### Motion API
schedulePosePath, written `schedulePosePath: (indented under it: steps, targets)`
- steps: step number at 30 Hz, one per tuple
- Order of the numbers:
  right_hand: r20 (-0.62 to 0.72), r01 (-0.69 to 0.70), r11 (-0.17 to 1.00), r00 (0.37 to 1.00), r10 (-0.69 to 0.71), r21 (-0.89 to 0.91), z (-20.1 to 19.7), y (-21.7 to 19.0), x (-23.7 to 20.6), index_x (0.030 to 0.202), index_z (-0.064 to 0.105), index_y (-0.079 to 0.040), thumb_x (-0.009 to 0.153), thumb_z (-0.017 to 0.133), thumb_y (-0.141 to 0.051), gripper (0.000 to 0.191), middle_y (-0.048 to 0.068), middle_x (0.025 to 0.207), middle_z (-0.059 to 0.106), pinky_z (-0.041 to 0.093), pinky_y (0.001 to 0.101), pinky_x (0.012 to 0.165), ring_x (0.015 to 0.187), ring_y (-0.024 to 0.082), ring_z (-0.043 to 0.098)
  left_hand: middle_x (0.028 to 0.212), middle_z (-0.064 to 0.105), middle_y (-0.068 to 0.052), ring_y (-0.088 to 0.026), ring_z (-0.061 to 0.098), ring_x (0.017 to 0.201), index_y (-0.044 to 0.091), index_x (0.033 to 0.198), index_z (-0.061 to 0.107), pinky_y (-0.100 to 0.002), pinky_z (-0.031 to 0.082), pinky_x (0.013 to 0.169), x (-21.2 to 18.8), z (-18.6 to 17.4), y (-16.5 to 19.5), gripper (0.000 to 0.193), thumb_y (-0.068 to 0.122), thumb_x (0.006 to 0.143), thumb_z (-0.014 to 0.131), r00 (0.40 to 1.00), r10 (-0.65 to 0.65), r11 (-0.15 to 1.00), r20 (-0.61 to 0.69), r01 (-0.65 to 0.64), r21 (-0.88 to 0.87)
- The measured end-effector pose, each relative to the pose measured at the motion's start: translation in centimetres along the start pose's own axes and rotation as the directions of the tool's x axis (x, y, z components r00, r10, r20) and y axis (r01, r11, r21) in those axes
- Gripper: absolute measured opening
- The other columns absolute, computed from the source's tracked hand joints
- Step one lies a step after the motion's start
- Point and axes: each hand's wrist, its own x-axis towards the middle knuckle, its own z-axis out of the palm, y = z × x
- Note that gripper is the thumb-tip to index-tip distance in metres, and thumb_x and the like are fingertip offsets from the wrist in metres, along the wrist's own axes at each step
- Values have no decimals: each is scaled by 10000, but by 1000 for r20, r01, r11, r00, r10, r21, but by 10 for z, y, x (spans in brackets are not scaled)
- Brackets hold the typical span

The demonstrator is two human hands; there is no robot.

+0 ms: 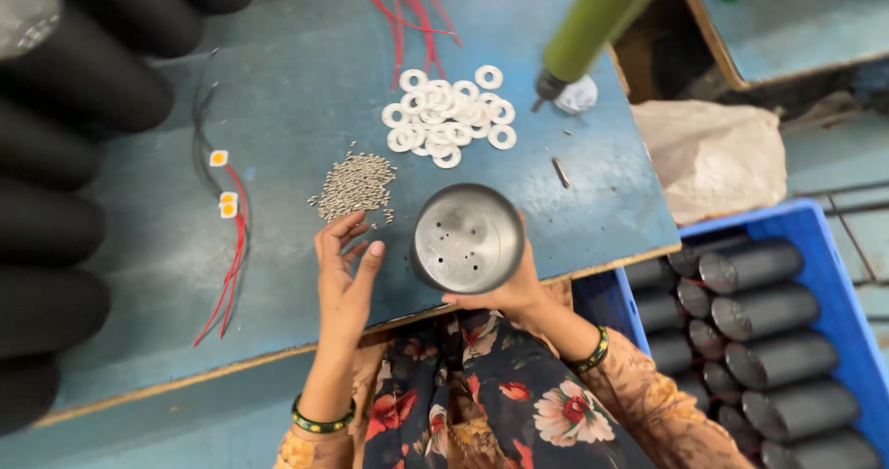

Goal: The person assembles a small lamp fixture at a workbench. They thread red and black wires through the holes of a metal shade, seat an LED module inside, place a white washer over it, and use a green electric screwdriver to drive screws and secure the LED module to the shade.

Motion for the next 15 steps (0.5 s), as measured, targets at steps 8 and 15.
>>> schedulePosePath:
  steps: [8, 15]
  targets:
    - [38, -207, 963, 978, 203, 172, -10, 15, -4, 1478, 420, -26, 568, 1015, -138, 1093, 131, 1411, 563, 528, 416, 1083, 1302, 242, 584, 1239, 601, -71, -185, 609, 1173, 48, 1236, 633, -329, 522, 977, 8, -48, 3, 270, 194, 1015, 690, 960, 94, 986, -265, -53, 158]
    - [68, -80, 992, 995, 73, 99, -21, 44, -7, 1475, 451, -9, 599, 1003, -162, 1047, 131, 1414, 580, 547, 409, 1070, 1296, 242, 603, 1172, 645, -131, -246, 686, 1000, 42, 1186, 691, -363, 534, 838, 41, -105, 15, 228, 207, 1030, 717, 922, 159, 841, -354, 62, 537]
